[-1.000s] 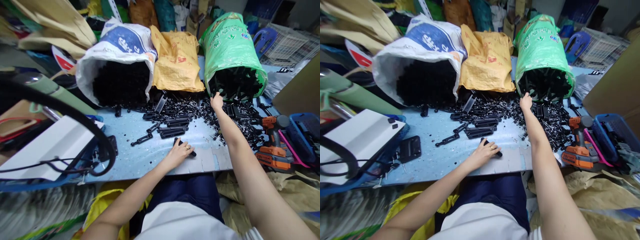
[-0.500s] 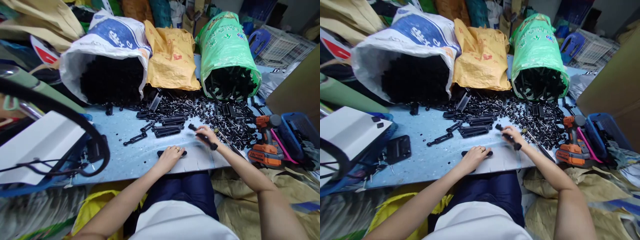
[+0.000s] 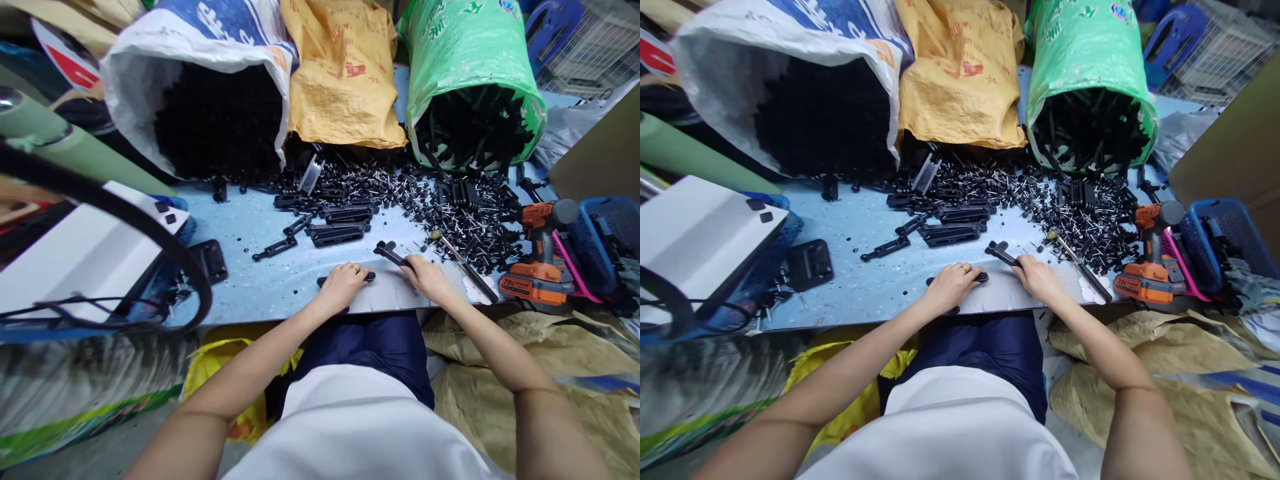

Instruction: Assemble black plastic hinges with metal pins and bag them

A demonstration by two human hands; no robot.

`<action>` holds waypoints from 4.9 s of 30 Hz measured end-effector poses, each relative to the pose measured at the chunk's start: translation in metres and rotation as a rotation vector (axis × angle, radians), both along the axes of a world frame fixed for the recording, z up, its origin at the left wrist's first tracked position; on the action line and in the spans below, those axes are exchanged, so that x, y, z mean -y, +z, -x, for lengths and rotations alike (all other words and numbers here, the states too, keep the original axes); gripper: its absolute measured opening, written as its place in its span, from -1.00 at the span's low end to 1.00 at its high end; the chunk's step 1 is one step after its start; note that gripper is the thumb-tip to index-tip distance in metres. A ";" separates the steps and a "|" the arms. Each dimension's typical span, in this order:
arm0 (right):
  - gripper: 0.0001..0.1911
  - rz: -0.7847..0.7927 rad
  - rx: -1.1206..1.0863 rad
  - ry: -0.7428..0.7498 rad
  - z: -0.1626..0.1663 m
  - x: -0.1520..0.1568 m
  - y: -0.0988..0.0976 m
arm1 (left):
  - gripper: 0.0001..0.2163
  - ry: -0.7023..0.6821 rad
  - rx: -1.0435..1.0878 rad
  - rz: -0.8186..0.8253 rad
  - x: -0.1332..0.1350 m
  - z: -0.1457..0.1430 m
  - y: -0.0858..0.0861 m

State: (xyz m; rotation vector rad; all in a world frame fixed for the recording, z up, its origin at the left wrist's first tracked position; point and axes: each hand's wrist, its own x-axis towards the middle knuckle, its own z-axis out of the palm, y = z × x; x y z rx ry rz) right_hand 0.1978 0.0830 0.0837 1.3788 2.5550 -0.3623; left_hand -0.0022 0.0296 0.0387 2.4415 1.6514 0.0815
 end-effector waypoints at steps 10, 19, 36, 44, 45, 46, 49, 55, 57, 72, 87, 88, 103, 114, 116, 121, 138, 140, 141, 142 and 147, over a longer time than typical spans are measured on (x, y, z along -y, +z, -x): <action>-0.63 -0.071 0.143 0.371 -0.001 0.018 -0.012 | -0.54 -0.019 0.190 0.162 -0.002 -0.001 0.012; -0.59 -0.347 0.040 0.381 0.006 0.033 0.000 | -0.45 0.043 0.337 0.011 0.006 0.010 -0.003; -0.75 -0.477 0.067 0.591 0.010 0.021 0.019 | -0.54 0.139 0.432 -0.181 0.016 0.006 -0.015; -0.72 -0.450 0.006 0.616 0.009 0.016 0.021 | -0.58 0.101 0.431 -0.218 0.017 0.009 -0.017; -0.73 -0.458 -0.010 0.610 0.009 0.017 0.020 | -0.58 0.094 0.429 -0.211 0.016 0.009 -0.017; -0.74 -0.467 -0.027 0.594 0.008 0.018 0.017 | -0.58 0.086 0.427 -0.204 0.015 0.008 -0.017; -0.69 -0.485 -0.065 0.504 0.002 0.022 0.004 | -0.63 0.084 0.400 -0.173 0.014 0.002 -0.018; -0.61 -0.440 -0.039 0.318 -0.020 0.028 -0.032 | -0.62 0.029 0.279 -0.011 0.001 -0.024 -0.003; -0.60 -0.414 -0.052 0.286 -0.030 0.025 -0.038 | -0.60 -0.001 0.265 0.010 -0.017 -0.042 0.008; -0.70 -0.472 0.131 -0.395 -0.086 -0.118 0.001 | -0.81 0.180 0.389 0.182 -0.097 -0.116 0.030; -0.75 -0.238 -0.427 -0.051 -0.048 -0.068 0.005 | -0.63 0.898 1.574 0.477 0.020 0.037 0.004; -0.75 -0.182 -0.463 -0.020 -0.041 -0.058 0.005 | -0.63 0.883 1.538 0.469 0.021 0.036 0.004; -0.75 -0.021 0.021 0.220 0.018 -0.002 0.023 | -0.64 0.721 1.106 0.337 0.010 0.041 -0.024; -0.73 0.060 0.104 0.302 0.023 -0.006 0.005 | -0.71 0.527 0.737 -0.195 0.024 0.022 -0.021; -0.72 0.052 0.008 0.283 0.015 -0.006 -0.008 | -0.73 0.310 0.604 -0.335 0.025 0.008 -0.016; -0.62 -0.331 -0.326 0.048 -0.038 -0.007 -0.033 | -0.69 -0.058 0.387 -0.371 0.027 -0.023 -0.016; -0.55 -0.585 -0.174 -0.092 -0.081 -0.014 -0.042 | -0.66 0.054 0.282 -0.318 0.002 -0.025 -0.036; -0.56 -0.630 -0.107 -0.241 -0.082 -0.022 -0.041 | -0.65 0.037 0.281 -0.330 0.008 -0.025 -0.036; -0.58 -0.634 -0.062 -0.309 -0.084 -0.027 -0.040 | -0.63 0.034 0.275 -0.332 0.011 -0.026 -0.036; -0.60 -0.622 -0.016 -0.353 -0.087 -0.032 -0.040 | -0.59 0.034 0.265 -0.329 0.015 -0.028 -0.036; -0.61 -0.519 0.004 -0.396 -0.091 -0.041 -0.031 | -0.39 0.056 0.233 -0.272 0.025 -0.034 -0.038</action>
